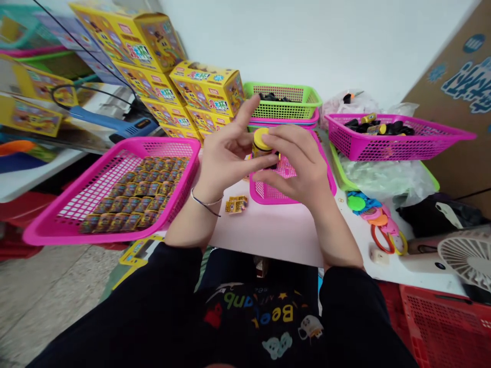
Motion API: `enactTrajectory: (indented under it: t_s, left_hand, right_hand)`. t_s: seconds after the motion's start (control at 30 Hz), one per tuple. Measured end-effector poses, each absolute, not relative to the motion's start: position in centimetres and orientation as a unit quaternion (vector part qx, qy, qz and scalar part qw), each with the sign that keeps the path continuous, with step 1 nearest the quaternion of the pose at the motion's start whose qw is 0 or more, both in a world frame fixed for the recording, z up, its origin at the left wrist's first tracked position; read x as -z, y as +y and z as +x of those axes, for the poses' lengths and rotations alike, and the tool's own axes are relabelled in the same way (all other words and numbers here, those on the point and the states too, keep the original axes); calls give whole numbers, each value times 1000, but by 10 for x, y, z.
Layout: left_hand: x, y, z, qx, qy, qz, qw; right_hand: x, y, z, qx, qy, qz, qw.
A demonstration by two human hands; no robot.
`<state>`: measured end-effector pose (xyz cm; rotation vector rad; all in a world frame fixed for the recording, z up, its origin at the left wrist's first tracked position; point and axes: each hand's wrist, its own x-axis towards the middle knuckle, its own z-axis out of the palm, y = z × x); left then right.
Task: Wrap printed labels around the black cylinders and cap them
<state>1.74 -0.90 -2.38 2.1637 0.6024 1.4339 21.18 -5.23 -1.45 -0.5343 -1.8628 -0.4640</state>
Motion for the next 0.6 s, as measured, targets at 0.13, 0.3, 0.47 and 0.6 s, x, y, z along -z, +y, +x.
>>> enactTrajectory:
  t_s: [0.13,0.3,0.47,0.6]
  left_hand:
    - [22,-5,12,-529,177,772,305]
    - [17,-4,12,-466,170,769,404]
    - [13,-11,19,-382,139,765,499]
    - [10,-18,21,-380,118,729,557]
  right_hand:
    - [16,-52,212,183,-822,-244,481]
    - [23,-51,200,268,-765,-258,525]
    - [27,-56,194,131,-799,-394,436]
    - [35,-50,188,70,-791,-309,524]
